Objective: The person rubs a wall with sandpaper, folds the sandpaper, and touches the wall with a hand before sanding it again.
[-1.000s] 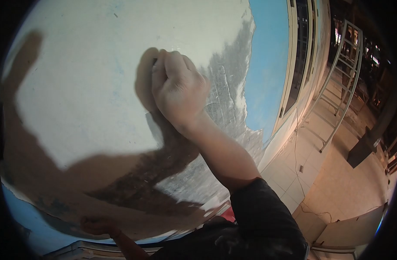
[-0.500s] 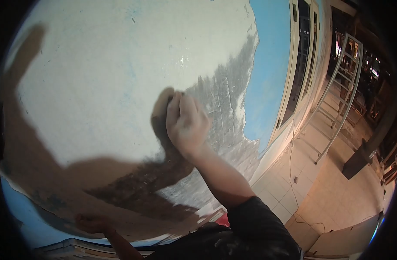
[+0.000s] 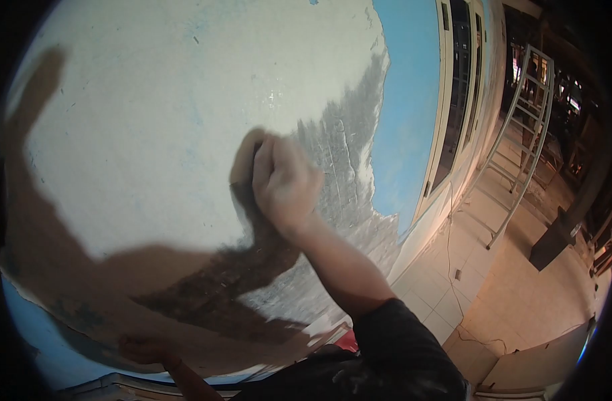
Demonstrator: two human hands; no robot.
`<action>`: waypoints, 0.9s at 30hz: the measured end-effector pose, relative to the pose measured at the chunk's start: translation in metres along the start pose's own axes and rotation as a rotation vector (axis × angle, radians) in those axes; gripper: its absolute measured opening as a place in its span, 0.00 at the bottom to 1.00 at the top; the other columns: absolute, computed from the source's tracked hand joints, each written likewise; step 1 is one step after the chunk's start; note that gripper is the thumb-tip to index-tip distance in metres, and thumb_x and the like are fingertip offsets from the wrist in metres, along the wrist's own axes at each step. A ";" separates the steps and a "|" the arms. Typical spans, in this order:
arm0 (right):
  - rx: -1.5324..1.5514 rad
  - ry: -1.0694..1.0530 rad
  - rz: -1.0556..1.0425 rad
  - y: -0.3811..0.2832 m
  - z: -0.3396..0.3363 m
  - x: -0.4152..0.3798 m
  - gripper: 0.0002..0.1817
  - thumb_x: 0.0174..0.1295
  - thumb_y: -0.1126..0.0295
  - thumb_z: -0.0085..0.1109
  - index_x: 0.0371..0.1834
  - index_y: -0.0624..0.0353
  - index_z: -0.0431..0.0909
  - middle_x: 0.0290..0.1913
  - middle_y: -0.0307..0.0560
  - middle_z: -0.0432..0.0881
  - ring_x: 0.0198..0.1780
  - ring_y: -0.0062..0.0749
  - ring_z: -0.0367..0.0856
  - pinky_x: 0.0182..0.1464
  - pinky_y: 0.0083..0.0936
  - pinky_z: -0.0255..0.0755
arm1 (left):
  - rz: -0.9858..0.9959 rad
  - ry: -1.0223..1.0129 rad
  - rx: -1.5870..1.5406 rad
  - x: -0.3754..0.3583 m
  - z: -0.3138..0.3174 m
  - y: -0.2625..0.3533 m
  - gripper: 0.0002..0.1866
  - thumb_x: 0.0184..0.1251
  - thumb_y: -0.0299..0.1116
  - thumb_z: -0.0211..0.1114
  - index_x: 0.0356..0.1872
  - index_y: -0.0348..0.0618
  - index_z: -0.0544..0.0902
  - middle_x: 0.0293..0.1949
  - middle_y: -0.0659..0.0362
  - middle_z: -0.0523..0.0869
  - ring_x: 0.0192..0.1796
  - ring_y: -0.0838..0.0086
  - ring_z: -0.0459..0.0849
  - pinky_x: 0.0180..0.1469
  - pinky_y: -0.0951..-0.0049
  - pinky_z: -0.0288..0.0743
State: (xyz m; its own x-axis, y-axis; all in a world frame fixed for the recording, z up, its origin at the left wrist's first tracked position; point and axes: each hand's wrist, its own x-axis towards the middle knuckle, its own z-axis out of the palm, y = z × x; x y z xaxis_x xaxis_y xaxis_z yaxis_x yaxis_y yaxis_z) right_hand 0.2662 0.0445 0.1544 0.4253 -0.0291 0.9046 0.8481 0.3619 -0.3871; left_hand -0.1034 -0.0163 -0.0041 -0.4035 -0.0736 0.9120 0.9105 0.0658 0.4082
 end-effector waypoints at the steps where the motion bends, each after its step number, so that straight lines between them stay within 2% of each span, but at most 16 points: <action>1: 0.003 0.006 0.078 0.003 0.001 0.010 0.15 0.60 0.73 0.52 0.15 0.58 0.65 0.14 0.47 0.69 0.12 0.33 0.69 0.14 0.27 0.61 | 0.094 0.014 0.035 0.001 0.001 -0.003 0.17 0.72 0.36 0.34 0.32 0.35 0.69 0.35 0.51 0.71 0.37 0.59 0.72 0.42 0.62 0.67; 3: 0.015 0.010 0.230 0.004 0.004 0.022 0.15 0.60 0.73 0.52 0.15 0.58 0.65 0.14 0.47 0.68 0.12 0.33 0.69 0.14 0.27 0.61 | 0.275 0.041 0.112 0.003 0.001 -0.008 0.17 0.72 0.36 0.35 0.32 0.36 0.69 0.35 0.51 0.71 0.37 0.59 0.72 0.42 0.61 0.67; 6: 0.020 0.015 0.136 -0.007 0.004 -0.013 0.15 0.60 0.72 0.52 0.16 0.58 0.65 0.14 0.47 0.68 0.12 0.33 0.69 0.14 0.27 0.61 | 0.348 0.049 0.168 0.004 0.001 -0.004 0.16 0.72 0.36 0.35 0.33 0.36 0.69 0.36 0.51 0.71 0.38 0.60 0.72 0.43 0.61 0.67; 9: 0.045 -0.001 0.090 -0.007 0.001 -0.019 0.15 0.60 0.71 0.51 0.16 0.57 0.64 0.14 0.47 0.68 0.11 0.34 0.68 0.14 0.27 0.61 | 0.193 0.000 0.151 -0.002 0.002 -0.017 0.17 0.72 0.37 0.36 0.35 0.36 0.69 0.36 0.52 0.71 0.38 0.61 0.72 0.44 0.61 0.68; 11: 0.002 0.033 0.063 0.005 0.004 0.000 0.15 0.61 0.71 0.51 0.16 0.57 0.64 0.14 0.47 0.68 0.11 0.35 0.67 0.13 0.28 0.61 | 0.195 -0.005 0.099 -0.001 0.001 -0.014 0.18 0.73 0.38 0.35 0.35 0.36 0.69 0.36 0.52 0.71 0.38 0.61 0.72 0.45 0.62 0.68; 12: -0.046 0.041 0.150 0.009 0.004 0.016 0.15 0.61 0.71 0.50 0.16 0.57 0.64 0.13 0.46 0.68 0.11 0.34 0.66 0.13 0.27 0.61 | 0.192 -0.009 0.075 -0.001 0.000 -0.013 0.18 0.73 0.39 0.34 0.35 0.36 0.69 0.36 0.52 0.71 0.38 0.60 0.72 0.45 0.62 0.68; 15: -0.057 0.061 0.224 0.003 0.007 0.012 0.16 0.62 0.71 0.49 0.15 0.57 0.64 0.12 0.46 0.66 0.10 0.33 0.66 0.13 0.27 0.60 | 0.128 -0.006 0.022 -0.003 0.002 -0.011 0.20 0.73 0.41 0.33 0.35 0.36 0.70 0.36 0.52 0.71 0.39 0.61 0.72 0.45 0.63 0.68; 16: 0.003 0.048 0.247 -0.006 0.006 -0.003 0.17 0.64 0.68 0.48 0.16 0.61 0.67 0.12 0.52 0.67 0.12 0.39 0.69 0.15 0.30 0.61 | 0.169 0.004 0.109 -0.002 0.002 -0.007 0.21 0.73 0.41 0.33 0.35 0.36 0.70 0.37 0.53 0.71 0.39 0.62 0.72 0.45 0.63 0.68; 18: 0.067 -0.012 0.150 -0.015 0.002 -0.022 0.17 0.63 0.69 0.49 0.15 0.61 0.67 0.13 0.52 0.68 0.12 0.39 0.69 0.15 0.30 0.61 | 0.258 0.018 0.287 0.001 0.000 0.000 0.21 0.73 0.41 0.32 0.34 0.36 0.70 0.37 0.53 0.71 0.39 0.62 0.72 0.45 0.63 0.68; 19: 0.065 -0.064 0.130 -0.016 0.000 -0.024 0.17 0.63 0.70 0.49 0.15 0.60 0.67 0.13 0.52 0.68 0.12 0.40 0.69 0.15 0.31 0.61 | 0.211 0.003 0.232 -0.001 -0.001 -0.002 0.21 0.73 0.41 0.32 0.34 0.36 0.70 0.37 0.53 0.71 0.39 0.63 0.72 0.45 0.63 0.68; 22: 0.009 -0.014 0.119 -0.001 0.002 0.008 0.17 0.63 0.70 0.49 0.15 0.61 0.66 0.13 0.53 0.68 0.12 0.40 0.70 0.16 0.31 0.61 | 0.107 -0.011 0.070 -0.001 0.003 -0.008 0.20 0.73 0.41 0.33 0.34 0.36 0.70 0.37 0.53 0.71 0.38 0.63 0.72 0.44 0.64 0.67; 24: -0.066 0.007 0.180 -0.002 0.003 0.009 0.15 0.61 0.70 0.51 0.16 0.58 0.67 0.13 0.48 0.68 0.11 0.37 0.69 0.14 0.28 0.62 | 0.058 0.009 -0.005 -0.001 0.000 -0.006 0.20 0.73 0.40 0.34 0.34 0.36 0.71 0.36 0.53 0.72 0.37 0.63 0.72 0.43 0.64 0.67; 26: -0.099 0.058 0.169 -0.006 0.010 -0.001 0.15 0.61 0.70 0.52 0.16 0.56 0.67 0.12 0.44 0.68 0.10 0.34 0.67 0.13 0.26 0.62 | 0.126 0.012 0.069 -0.001 0.002 -0.005 0.20 0.73 0.41 0.34 0.34 0.36 0.71 0.36 0.53 0.72 0.37 0.63 0.72 0.42 0.64 0.67; 27: -0.017 0.044 0.139 -0.014 0.008 -0.012 0.15 0.61 0.70 0.51 0.16 0.56 0.66 0.12 0.44 0.67 0.10 0.34 0.67 0.13 0.26 0.62 | 0.163 0.008 0.107 -0.002 0.001 -0.006 0.20 0.73 0.41 0.34 0.34 0.36 0.71 0.35 0.53 0.72 0.36 0.63 0.71 0.42 0.64 0.67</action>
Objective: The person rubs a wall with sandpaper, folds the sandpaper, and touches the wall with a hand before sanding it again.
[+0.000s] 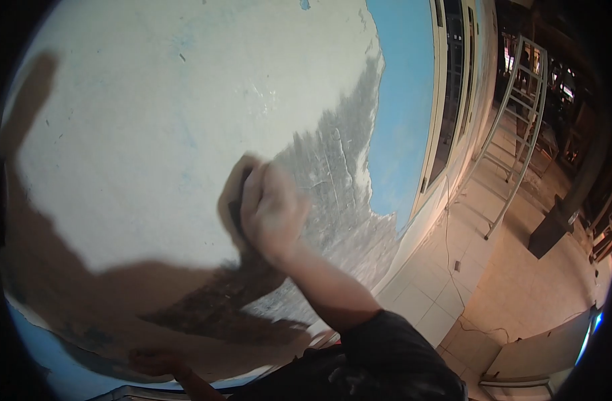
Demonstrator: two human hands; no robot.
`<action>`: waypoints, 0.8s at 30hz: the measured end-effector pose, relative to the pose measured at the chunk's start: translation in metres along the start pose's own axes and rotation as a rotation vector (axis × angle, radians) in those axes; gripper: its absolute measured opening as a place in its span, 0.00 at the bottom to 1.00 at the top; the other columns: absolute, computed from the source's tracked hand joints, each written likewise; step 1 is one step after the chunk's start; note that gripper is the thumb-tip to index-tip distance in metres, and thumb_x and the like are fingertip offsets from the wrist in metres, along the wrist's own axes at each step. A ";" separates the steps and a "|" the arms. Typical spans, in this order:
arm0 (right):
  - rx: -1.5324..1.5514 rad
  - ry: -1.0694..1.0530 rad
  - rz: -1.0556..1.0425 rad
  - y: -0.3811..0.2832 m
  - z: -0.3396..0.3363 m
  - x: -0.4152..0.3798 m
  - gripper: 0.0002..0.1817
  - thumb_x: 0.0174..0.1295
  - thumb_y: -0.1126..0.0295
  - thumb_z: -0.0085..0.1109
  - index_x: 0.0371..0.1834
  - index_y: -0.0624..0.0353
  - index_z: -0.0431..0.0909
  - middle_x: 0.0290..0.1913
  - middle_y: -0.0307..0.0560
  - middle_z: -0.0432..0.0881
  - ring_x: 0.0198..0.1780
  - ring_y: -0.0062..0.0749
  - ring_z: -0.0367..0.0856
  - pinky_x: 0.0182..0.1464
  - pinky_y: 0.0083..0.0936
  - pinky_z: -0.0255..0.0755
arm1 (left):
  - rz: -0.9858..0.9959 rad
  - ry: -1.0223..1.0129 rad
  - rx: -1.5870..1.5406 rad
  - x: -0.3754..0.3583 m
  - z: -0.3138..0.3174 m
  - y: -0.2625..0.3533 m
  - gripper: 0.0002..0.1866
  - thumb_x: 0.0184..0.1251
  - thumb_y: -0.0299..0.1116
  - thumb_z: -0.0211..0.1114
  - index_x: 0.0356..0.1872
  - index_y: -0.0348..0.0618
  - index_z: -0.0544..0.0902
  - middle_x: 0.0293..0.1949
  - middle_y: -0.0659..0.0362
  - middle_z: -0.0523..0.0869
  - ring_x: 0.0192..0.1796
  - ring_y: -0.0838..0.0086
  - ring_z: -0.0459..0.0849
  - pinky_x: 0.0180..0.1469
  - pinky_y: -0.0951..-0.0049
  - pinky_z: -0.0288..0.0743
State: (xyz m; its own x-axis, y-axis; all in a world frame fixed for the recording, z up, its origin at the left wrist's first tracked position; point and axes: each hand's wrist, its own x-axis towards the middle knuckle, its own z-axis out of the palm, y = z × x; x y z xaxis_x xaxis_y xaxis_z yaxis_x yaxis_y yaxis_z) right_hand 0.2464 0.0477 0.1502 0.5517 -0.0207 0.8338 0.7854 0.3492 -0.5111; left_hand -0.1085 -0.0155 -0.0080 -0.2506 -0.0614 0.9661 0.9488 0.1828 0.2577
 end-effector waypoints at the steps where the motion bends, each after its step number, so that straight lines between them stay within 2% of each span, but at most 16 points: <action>1: -0.006 -0.045 -0.033 -0.001 -0.003 -0.004 0.15 0.61 0.69 0.52 0.16 0.56 0.66 0.12 0.44 0.67 0.10 0.34 0.67 0.13 0.26 0.62 | -0.002 0.010 0.012 -0.002 0.001 -0.001 0.20 0.73 0.41 0.34 0.34 0.36 0.72 0.35 0.53 0.72 0.36 0.63 0.71 0.42 0.64 0.67; 5: -0.032 -0.062 -0.049 0.010 -0.005 0.022 0.15 0.61 0.69 0.53 0.16 0.56 0.66 0.13 0.45 0.68 0.11 0.34 0.68 0.14 0.27 0.62 | 0.011 0.042 0.002 0.000 0.003 -0.007 0.20 0.73 0.41 0.35 0.34 0.37 0.72 0.35 0.53 0.73 0.36 0.63 0.71 0.42 0.64 0.67; 6: -0.059 -0.073 0.049 0.013 -0.003 0.032 0.16 0.61 0.68 0.53 0.16 0.56 0.66 0.13 0.44 0.68 0.11 0.33 0.68 0.14 0.26 0.62 | 0.009 0.045 -0.012 0.000 0.002 -0.008 0.20 0.73 0.41 0.35 0.34 0.37 0.72 0.35 0.53 0.73 0.36 0.64 0.71 0.42 0.64 0.67; 8: -0.095 -0.032 0.001 0.008 -0.003 0.025 0.16 0.61 0.69 0.53 0.15 0.57 0.66 0.13 0.45 0.68 0.11 0.33 0.68 0.14 0.26 0.61 | 0.063 0.033 -0.014 -0.002 0.003 -0.015 0.11 0.70 0.32 0.42 0.38 0.34 0.70 0.35 0.50 0.73 0.36 0.57 0.73 0.37 0.60 0.68; 9: -0.042 -0.048 -0.027 0.002 -0.003 0.013 0.17 0.62 0.71 0.52 0.14 0.59 0.65 0.12 0.47 0.66 0.11 0.36 0.67 0.14 0.28 0.60 | 0.084 0.029 -0.016 -0.005 0.005 -0.016 0.07 0.69 0.27 0.46 0.40 0.32 0.69 0.36 0.49 0.73 0.36 0.54 0.74 0.35 0.57 0.69; 10: 0.006 -0.065 -0.050 -0.003 -0.005 -0.002 0.18 0.62 0.72 0.51 0.14 0.60 0.64 0.11 0.50 0.65 0.10 0.40 0.65 0.14 0.30 0.58 | 0.135 0.033 0.064 -0.005 0.007 -0.018 0.07 0.69 0.27 0.46 0.40 0.32 0.69 0.35 0.49 0.73 0.36 0.54 0.74 0.35 0.58 0.69; 12: 0.051 -0.106 -0.107 0.001 -0.008 -0.004 0.16 0.62 0.72 0.51 0.15 0.61 0.65 0.11 0.50 0.67 0.11 0.38 0.66 0.14 0.29 0.59 | 0.248 0.027 0.228 -0.005 0.006 -0.022 0.07 0.69 0.26 0.46 0.39 0.32 0.69 0.35 0.50 0.73 0.35 0.55 0.74 0.35 0.58 0.69; 14: -0.003 -0.068 -0.210 0.009 -0.006 0.019 0.16 0.62 0.72 0.50 0.16 0.61 0.66 0.12 0.51 0.67 0.11 0.37 0.67 0.14 0.28 0.59 | 0.177 -0.007 0.202 -0.004 0.003 -0.018 0.07 0.69 0.27 0.46 0.39 0.33 0.69 0.35 0.50 0.73 0.35 0.55 0.74 0.35 0.59 0.69; 15: -0.066 -0.080 -0.011 0.007 -0.005 0.033 0.16 0.62 0.72 0.50 0.16 0.61 0.66 0.11 0.50 0.66 0.10 0.35 0.65 0.14 0.27 0.59 | 0.136 -0.023 0.191 -0.005 0.002 -0.017 0.07 0.69 0.27 0.46 0.39 0.33 0.69 0.35 0.50 0.73 0.35 0.56 0.74 0.36 0.60 0.69; 18: -0.058 -0.054 0.022 0.001 -0.003 0.014 0.16 0.60 0.72 0.52 0.14 0.56 0.64 0.12 0.46 0.66 0.10 0.35 0.67 0.13 0.27 0.60 | -0.069 -0.028 -0.134 -0.022 0.012 -0.048 0.09 0.70 0.31 0.45 0.39 0.34 0.70 0.35 0.50 0.73 0.36 0.56 0.74 0.37 0.61 0.69; 19: -0.033 -0.038 -0.090 -0.003 -0.004 0.002 0.15 0.60 0.73 0.51 0.14 0.57 0.64 0.12 0.46 0.66 0.10 0.35 0.66 0.12 0.27 0.59 | 0.021 -0.002 -0.042 -0.017 0.012 -0.039 0.10 0.71 0.32 0.44 0.39 0.35 0.70 0.35 0.50 0.73 0.36 0.56 0.74 0.37 0.61 0.69; 21: -0.051 -0.106 -0.164 0.003 -0.006 0.003 0.16 0.60 0.72 0.51 0.14 0.57 0.64 0.12 0.46 0.66 0.10 0.36 0.66 0.13 0.28 0.60 | 0.215 0.039 0.144 -0.007 0.006 -0.022 0.12 0.71 0.35 0.43 0.39 0.36 0.71 0.35 0.50 0.72 0.36 0.56 0.74 0.37 0.61 0.68; 22: -0.060 -0.136 -0.192 0.006 -0.008 0.005 0.16 0.60 0.72 0.51 0.14 0.57 0.64 0.12 0.46 0.66 0.10 0.36 0.66 0.13 0.28 0.60 | 0.178 0.026 0.097 -0.008 0.003 -0.021 0.13 0.72 0.35 0.42 0.38 0.36 0.71 0.35 0.50 0.72 0.37 0.55 0.74 0.38 0.61 0.68; 23: -0.039 -0.057 -0.147 0.010 -0.005 0.022 0.16 0.60 0.72 0.51 0.14 0.58 0.65 0.12 0.47 0.66 0.10 0.38 0.67 0.13 0.29 0.61 | 0.145 0.018 0.045 -0.007 0.004 -0.020 0.13 0.72 0.35 0.41 0.38 0.36 0.71 0.35 0.50 0.72 0.37 0.55 0.74 0.38 0.61 0.68; 24: -0.072 -0.107 0.095 0.012 -0.006 0.033 0.15 0.61 0.71 0.52 0.15 0.58 0.66 0.13 0.47 0.67 0.11 0.39 0.68 0.14 0.30 0.62 | 0.106 0.005 -0.003 -0.007 0.004 -0.021 0.14 0.72 0.36 0.41 0.38 0.36 0.71 0.35 0.50 0.72 0.37 0.55 0.74 0.38 0.61 0.68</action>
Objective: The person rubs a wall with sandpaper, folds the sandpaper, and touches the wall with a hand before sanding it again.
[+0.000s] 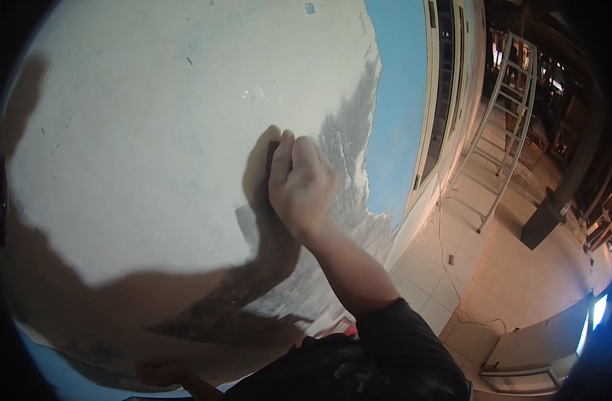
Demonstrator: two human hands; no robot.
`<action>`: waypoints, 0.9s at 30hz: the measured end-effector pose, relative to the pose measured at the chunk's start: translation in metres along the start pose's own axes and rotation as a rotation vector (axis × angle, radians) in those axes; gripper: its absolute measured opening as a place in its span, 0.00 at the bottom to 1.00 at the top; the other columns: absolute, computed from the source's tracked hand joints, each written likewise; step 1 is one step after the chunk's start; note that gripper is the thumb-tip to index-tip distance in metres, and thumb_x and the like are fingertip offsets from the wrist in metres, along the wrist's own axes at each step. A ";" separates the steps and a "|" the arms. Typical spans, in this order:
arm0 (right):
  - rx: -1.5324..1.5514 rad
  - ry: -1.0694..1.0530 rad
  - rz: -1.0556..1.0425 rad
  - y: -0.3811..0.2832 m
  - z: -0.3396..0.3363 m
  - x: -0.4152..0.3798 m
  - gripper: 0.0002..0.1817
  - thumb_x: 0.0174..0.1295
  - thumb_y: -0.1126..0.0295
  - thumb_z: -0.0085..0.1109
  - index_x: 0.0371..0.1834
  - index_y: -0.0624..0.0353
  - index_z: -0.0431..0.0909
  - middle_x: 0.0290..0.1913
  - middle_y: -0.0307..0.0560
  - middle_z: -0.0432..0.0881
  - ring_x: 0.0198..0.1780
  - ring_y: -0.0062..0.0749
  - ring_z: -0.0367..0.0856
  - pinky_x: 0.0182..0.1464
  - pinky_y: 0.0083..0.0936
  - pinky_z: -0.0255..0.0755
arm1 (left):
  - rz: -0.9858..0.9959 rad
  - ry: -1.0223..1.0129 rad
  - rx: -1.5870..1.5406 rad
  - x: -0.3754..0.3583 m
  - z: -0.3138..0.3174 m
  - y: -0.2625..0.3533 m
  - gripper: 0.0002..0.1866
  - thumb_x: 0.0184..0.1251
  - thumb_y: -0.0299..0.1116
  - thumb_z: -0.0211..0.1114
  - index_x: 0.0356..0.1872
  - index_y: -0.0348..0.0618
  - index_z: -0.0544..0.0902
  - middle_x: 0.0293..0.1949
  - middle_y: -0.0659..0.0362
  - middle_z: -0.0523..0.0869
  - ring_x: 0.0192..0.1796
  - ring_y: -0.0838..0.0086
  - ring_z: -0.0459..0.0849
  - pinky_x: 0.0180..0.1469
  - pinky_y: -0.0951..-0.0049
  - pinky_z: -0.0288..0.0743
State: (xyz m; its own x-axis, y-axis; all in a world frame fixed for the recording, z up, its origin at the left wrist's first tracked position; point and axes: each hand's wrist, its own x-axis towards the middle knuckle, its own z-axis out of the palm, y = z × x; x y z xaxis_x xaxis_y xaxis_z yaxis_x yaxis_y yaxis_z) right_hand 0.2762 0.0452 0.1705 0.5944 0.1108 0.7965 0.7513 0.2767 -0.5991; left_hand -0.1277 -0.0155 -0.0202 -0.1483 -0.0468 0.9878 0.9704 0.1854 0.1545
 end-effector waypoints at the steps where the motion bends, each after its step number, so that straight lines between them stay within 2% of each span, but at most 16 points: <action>1: -0.014 0.040 -0.027 -0.001 0.002 -0.005 0.15 0.61 0.71 0.52 0.16 0.58 0.66 0.13 0.48 0.67 0.11 0.39 0.68 0.14 0.30 0.62 | -0.005 -0.016 0.064 -0.001 0.000 -0.003 0.13 0.72 0.35 0.41 0.38 0.35 0.71 0.35 0.50 0.72 0.37 0.54 0.74 0.38 0.61 0.68; 3: 0.020 0.049 -0.098 -0.010 0.004 -0.022 0.15 0.61 0.71 0.52 0.16 0.58 0.66 0.14 0.49 0.68 0.12 0.40 0.69 0.15 0.30 0.62 | -0.037 -0.044 0.189 -0.007 0.003 0.000 0.13 0.71 0.34 0.41 0.39 0.35 0.71 0.35 0.49 0.72 0.37 0.54 0.74 0.38 0.61 0.69; 5: 0.032 -0.031 -0.143 -0.010 0.000 -0.028 0.15 0.61 0.70 0.52 0.16 0.58 0.66 0.14 0.49 0.69 0.13 0.41 0.70 0.16 0.31 0.63 | 0.140 0.085 0.112 0.028 -0.009 0.044 0.12 0.71 0.32 0.42 0.38 0.35 0.71 0.35 0.49 0.72 0.37 0.53 0.74 0.38 0.61 0.69; 7: -0.005 -0.005 -0.128 -0.001 -0.001 -0.013 0.14 0.61 0.70 0.52 0.17 0.58 0.67 0.15 0.49 0.69 0.13 0.40 0.71 0.16 0.31 0.64 | 0.216 0.116 0.134 0.030 -0.005 0.038 0.11 0.70 0.31 0.43 0.38 0.34 0.71 0.35 0.49 0.73 0.37 0.53 0.74 0.38 0.60 0.69; 8: -0.027 0.008 -0.121 0.002 -0.001 -0.006 0.14 0.61 0.70 0.52 0.17 0.57 0.68 0.15 0.48 0.69 0.13 0.40 0.71 0.16 0.31 0.64 | 0.194 0.080 0.199 0.004 0.007 0.000 0.10 0.70 0.30 0.44 0.38 0.34 0.71 0.35 0.49 0.73 0.37 0.53 0.74 0.38 0.60 0.69; 9: -0.001 -0.029 -0.011 0.000 -0.002 -0.002 0.14 0.60 0.70 0.52 0.17 0.57 0.67 0.15 0.47 0.69 0.13 0.39 0.71 0.16 0.30 0.64 | 0.169 0.039 0.270 0.005 0.007 -0.005 0.09 0.70 0.29 0.44 0.37 0.34 0.71 0.35 0.48 0.73 0.37 0.53 0.74 0.38 0.60 0.69; 13: 0.013 -0.042 -0.146 -0.014 0.001 -0.039 0.15 0.60 0.71 0.51 0.15 0.56 0.65 0.15 0.47 0.69 0.13 0.38 0.71 0.16 0.30 0.64 | 0.076 -0.009 0.279 0.003 0.002 0.005 0.08 0.69 0.28 0.46 0.37 0.34 0.72 0.35 0.48 0.73 0.36 0.53 0.75 0.37 0.59 0.70; 15: 0.000 -0.065 -0.214 -0.007 -0.005 -0.029 0.14 0.59 0.71 0.51 0.15 0.56 0.65 0.14 0.47 0.69 0.13 0.37 0.71 0.16 0.30 0.64 | 0.044 -0.046 0.267 0.005 -0.002 0.007 0.09 0.69 0.29 0.46 0.38 0.34 0.72 0.35 0.48 0.74 0.36 0.53 0.75 0.37 0.59 0.70; 16: -0.004 -0.067 -0.243 -0.003 -0.004 -0.020 0.14 0.59 0.71 0.51 0.15 0.56 0.65 0.14 0.46 0.69 0.13 0.37 0.71 0.16 0.30 0.64 | 0.130 0.038 0.238 0.014 -0.002 0.016 0.09 0.69 0.29 0.46 0.38 0.34 0.72 0.35 0.49 0.74 0.37 0.53 0.75 0.37 0.59 0.70; 17: -0.047 0.027 -0.114 -0.002 0.000 -0.007 0.14 0.59 0.72 0.52 0.15 0.55 0.65 0.14 0.46 0.69 0.13 0.36 0.71 0.15 0.29 0.64 | 0.213 0.118 0.210 0.024 -0.003 0.028 0.09 0.69 0.29 0.46 0.39 0.34 0.72 0.35 0.49 0.74 0.37 0.53 0.75 0.37 0.59 0.70; 19: -0.017 0.017 -0.093 -0.004 0.003 -0.020 0.14 0.59 0.72 0.52 0.15 0.56 0.65 0.14 0.46 0.69 0.12 0.36 0.70 0.15 0.28 0.63 | 0.213 0.126 0.192 0.020 -0.002 0.019 0.09 0.69 0.29 0.46 0.39 0.34 0.72 0.36 0.49 0.74 0.37 0.53 0.75 0.37 0.60 0.70; 20: -0.002 0.016 -0.095 -0.006 0.004 -0.027 0.14 0.59 0.72 0.52 0.15 0.56 0.65 0.14 0.46 0.69 0.12 0.36 0.70 0.15 0.28 0.63 | 0.127 0.057 0.198 0.000 0.005 -0.005 0.09 0.69 0.29 0.46 0.39 0.34 0.72 0.36 0.49 0.74 0.38 0.53 0.76 0.37 0.60 0.70; 21: 0.041 -0.007 -0.171 -0.010 0.002 -0.040 0.14 0.59 0.73 0.51 0.15 0.57 0.65 0.13 0.46 0.68 0.11 0.36 0.69 0.15 0.27 0.64 | 0.048 -0.017 0.201 0.000 0.006 -0.007 0.08 0.69 0.29 0.47 0.40 0.35 0.72 0.36 0.49 0.74 0.38 0.53 0.76 0.37 0.60 0.71; 24: 0.047 -0.096 -0.305 -0.007 -0.003 -0.035 0.14 0.59 0.73 0.50 0.16 0.56 0.65 0.13 0.46 0.68 0.11 0.34 0.69 0.15 0.28 0.65 | 0.101 0.033 0.239 0.002 0.005 0.000 0.08 0.69 0.29 0.47 0.40 0.36 0.72 0.36 0.50 0.74 0.37 0.54 0.76 0.37 0.61 0.71; 27: -0.039 -0.001 -0.082 -0.002 0.000 -0.005 0.14 0.59 0.71 0.52 0.15 0.55 0.65 0.13 0.45 0.68 0.12 0.33 0.71 0.15 0.29 0.66 | 0.107 0.016 0.199 0.010 -0.003 0.011 0.08 0.69 0.30 0.47 0.39 0.36 0.72 0.35 0.51 0.74 0.36 0.55 0.75 0.37 0.60 0.71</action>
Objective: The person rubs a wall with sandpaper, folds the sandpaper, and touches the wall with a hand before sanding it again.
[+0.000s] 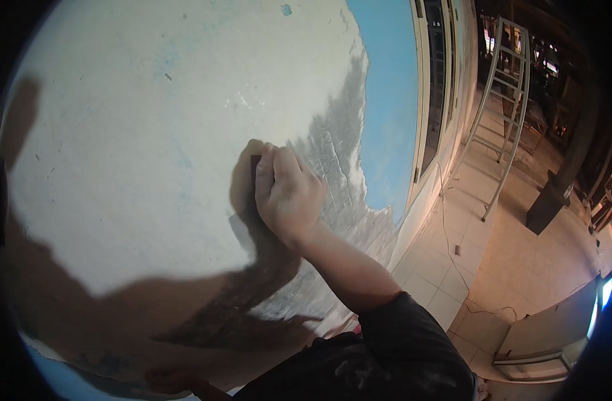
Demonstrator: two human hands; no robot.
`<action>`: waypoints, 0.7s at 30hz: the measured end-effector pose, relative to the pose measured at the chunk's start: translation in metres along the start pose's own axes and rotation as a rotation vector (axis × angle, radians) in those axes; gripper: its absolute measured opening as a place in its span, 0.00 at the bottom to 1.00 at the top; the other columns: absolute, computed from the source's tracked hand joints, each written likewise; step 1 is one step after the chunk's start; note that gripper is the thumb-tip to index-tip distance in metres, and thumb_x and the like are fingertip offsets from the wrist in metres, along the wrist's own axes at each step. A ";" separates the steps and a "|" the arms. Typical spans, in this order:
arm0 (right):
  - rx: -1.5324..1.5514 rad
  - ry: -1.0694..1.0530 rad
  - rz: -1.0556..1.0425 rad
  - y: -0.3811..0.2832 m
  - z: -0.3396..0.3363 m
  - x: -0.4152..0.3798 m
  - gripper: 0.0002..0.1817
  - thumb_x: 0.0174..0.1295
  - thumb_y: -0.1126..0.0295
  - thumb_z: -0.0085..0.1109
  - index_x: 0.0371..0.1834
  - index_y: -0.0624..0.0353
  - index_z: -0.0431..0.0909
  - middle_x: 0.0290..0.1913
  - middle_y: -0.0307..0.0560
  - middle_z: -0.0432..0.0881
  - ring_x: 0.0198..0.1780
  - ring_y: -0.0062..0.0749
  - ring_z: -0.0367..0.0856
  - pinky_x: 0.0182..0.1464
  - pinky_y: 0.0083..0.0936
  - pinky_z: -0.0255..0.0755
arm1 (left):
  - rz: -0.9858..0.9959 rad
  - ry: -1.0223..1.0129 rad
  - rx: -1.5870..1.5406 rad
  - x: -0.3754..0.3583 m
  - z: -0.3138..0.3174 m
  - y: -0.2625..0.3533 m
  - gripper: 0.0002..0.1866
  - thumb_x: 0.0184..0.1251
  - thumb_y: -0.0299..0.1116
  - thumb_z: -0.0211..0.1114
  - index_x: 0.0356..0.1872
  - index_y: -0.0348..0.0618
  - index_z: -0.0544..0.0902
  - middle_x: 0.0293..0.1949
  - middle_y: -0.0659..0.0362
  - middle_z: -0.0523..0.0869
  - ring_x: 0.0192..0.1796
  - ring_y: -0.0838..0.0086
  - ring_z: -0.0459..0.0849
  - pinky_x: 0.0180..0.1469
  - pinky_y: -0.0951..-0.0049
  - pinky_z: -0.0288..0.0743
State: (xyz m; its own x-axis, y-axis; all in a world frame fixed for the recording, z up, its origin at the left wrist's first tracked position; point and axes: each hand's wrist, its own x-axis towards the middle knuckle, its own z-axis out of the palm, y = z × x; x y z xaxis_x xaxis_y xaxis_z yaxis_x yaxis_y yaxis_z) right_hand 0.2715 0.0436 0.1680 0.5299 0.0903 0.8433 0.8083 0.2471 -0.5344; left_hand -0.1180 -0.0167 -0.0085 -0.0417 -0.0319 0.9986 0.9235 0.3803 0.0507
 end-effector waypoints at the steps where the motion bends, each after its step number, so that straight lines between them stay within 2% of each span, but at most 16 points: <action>1: 0.028 -0.028 -0.028 -0.004 -0.001 -0.007 0.14 0.59 0.71 0.52 0.15 0.55 0.65 0.13 0.45 0.69 0.13 0.35 0.72 0.16 0.30 0.66 | -0.053 -0.023 -0.004 -0.001 0.001 0.000 0.08 0.69 0.30 0.47 0.39 0.37 0.72 0.35 0.52 0.73 0.36 0.55 0.75 0.37 0.60 0.71; 3: 0.077 -0.086 -0.090 -0.014 -0.004 -0.031 0.14 0.59 0.70 0.52 0.16 0.55 0.66 0.14 0.46 0.70 0.14 0.38 0.73 0.16 0.31 0.66 | -0.166 -0.075 -0.017 -0.006 0.002 0.001 0.08 0.69 0.30 0.46 0.39 0.37 0.72 0.35 0.52 0.73 0.36 0.55 0.75 0.37 0.60 0.71; 4: 0.131 -0.085 -0.132 -0.009 0.000 -0.038 0.14 0.59 0.70 0.52 0.16 0.54 0.66 0.15 0.46 0.70 0.15 0.37 0.73 0.16 0.31 0.66 | -0.152 -0.064 -0.002 -0.010 0.004 -0.001 0.08 0.70 0.30 0.46 0.39 0.37 0.72 0.35 0.52 0.73 0.36 0.55 0.75 0.37 0.60 0.71; 6: -0.090 0.048 -0.315 0.007 0.002 -0.021 0.14 0.59 0.71 0.52 0.16 0.55 0.66 0.15 0.46 0.70 0.14 0.36 0.73 0.16 0.30 0.66 | -0.104 -0.036 0.033 -0.017 0.010 -0.012 0.08 0.70 0.31 0.46 0.39 0.36 0.71 0.35 0.51 0.73 0.36 0.56 0.75 0.37 0.60 0.70; 8: 0.014 -0.056 -0.016 0.001 0.000 0.001 0.13 0.59 0.71 0.52 0.16 0.55 0.66 0.14 0.45 0.69 0.13 0.34 0.72 0.15 0.29 0.65 | -0.032 -0.021 -0.011 -0.015 0.010 -0.019 0.10 0.71 0.33 0.45 0.39 0.36 0.71 0.35 0.51 0.73 0.36 0.57 0.75 0.37 0.61 0.70; 11: 0.035 -0.082 -0.151 -0.002 0.000 -0.023 0.13 0.59 0.71 0.52 0.17 0.55 0.66 0.14 0.45 0.69 0.12 0.34 0.71 0.15 0.28 0.65 | 0.044 0.046 0.038 0.005 -0.004 0.010 0.13 0.72 0.36 0.42 0.39 0.35 0.71 0.35 0.50 0.73 0.36 0.57 0.75 0.37 0.61 0.70; 15: 0.032 -0.071 -0.309 0.001 0.001 -0.013 0.13 0.59 0.70 0.52 0.18 0.55 0.66 0.13 0.42 0.68 0.11 0.34 0.69 0.14 0.27 0.64 | -0.085 -0.018 -0.083 -0.009 0.009 -0.009 0.14 0.73 0.35 0.41 0.40 0.33 0.70 0.36 0.49 0.73 0.37 0.54 0.75 0.38 0.60 0.70; 18: 0.035 -0.028 -0.201 0.000 0.002 -0.005 0.12 0.59 0.70 0.53 0.18 0.55 0.67 0.13 0.42 0.68 0.11 0.34 0.69 0.14 0.27 0.64 | -0.049 -0.075 0.055 -0.008 0.002 -0.001 0.10 0.71 0.31 0.44 0.40 0.33 0.71 0.36 0.48 0.74 0.37 0.54 0.75 0.38 0.59 0.70; 21: 0.053 -0.072 -0.153 0.007 -0.001 -0.033 0.12 0.59 0.71 0.52 0.17 0.57 0.67 0.14 0.46 0.69 0.12 0.38 0.69 0.15 0.29 0.63 | 0.044 0.016 0.090 -0.015 0.012 -0.014 0.08 0.70 0.28 0.46 0.41 0.34 0.70 0.37 0.48 0.74 0.37 0.53 0.75 0.39 0.58 0.70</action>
State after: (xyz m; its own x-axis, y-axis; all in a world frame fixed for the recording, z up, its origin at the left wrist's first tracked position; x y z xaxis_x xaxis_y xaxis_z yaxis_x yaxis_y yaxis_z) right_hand 0.2598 0.0411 0.1362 0.3808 0.1163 0.9173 0.8622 0.3138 -0.3976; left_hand -0.1346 -0.0108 -0.0238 0.0052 -0.0276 0.9996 0.8861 0.4634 0.0082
